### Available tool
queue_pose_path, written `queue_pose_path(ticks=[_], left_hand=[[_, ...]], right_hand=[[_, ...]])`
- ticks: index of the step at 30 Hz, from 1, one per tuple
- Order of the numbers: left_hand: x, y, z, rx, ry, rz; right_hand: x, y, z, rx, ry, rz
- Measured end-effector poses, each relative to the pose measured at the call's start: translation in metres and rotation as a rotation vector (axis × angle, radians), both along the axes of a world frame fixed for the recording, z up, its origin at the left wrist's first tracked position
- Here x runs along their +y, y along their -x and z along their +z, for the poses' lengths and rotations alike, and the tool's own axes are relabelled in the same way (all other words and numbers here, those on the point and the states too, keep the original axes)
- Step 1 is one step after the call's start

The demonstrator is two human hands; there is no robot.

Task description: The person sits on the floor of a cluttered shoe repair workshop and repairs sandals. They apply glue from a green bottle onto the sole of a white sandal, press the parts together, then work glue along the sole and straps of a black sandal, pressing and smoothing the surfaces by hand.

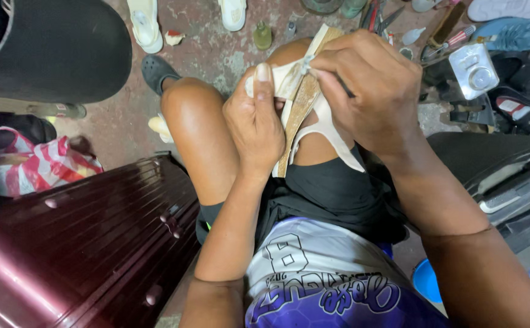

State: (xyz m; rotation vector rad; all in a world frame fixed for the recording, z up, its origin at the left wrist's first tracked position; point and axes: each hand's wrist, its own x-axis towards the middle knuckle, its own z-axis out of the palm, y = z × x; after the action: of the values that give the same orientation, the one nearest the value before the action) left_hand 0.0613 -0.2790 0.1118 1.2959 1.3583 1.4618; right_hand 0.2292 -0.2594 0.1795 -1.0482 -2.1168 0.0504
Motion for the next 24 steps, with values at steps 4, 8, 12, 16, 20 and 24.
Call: queue_pose_path(ticks=[4, 8, 12, 16, 20, 24], left_hand=[[0.000, 0.001, 0.000, 0.047, -0.027, 0.012], [0.000, 0.003, -0.001, 0.061, -0.016, -0.007], [-0.001, 0.004, 0.000, 0.101, -0.048, -0.010], [-0.001, 0.004, 0.003, 0.087, -0.068, 0.000], [-0.003, 0.003, 0.007, 0.114, -0.073, -0.022], [-0.008, -0.002, 0.006, 0.123, -0.027, 0.008]], right_hand=[[-0.008, 0.005, 0.003, -0.070, -0.013, 0.023], [-0.009, 0.007, 0.008, -0.154, 0.026, 0.118], [-0.005, 0.006, 0.008, -0.143, -0.012, 0.087], [-0.008, 0.010, 0.007, -0.176, -0.043, 0.128], [-0.010, 0.003, 0.009, -0.049, 0.033, 0.181], [-0.005, -0.029, 0.007, 0.225, 0.171, 0.002]])
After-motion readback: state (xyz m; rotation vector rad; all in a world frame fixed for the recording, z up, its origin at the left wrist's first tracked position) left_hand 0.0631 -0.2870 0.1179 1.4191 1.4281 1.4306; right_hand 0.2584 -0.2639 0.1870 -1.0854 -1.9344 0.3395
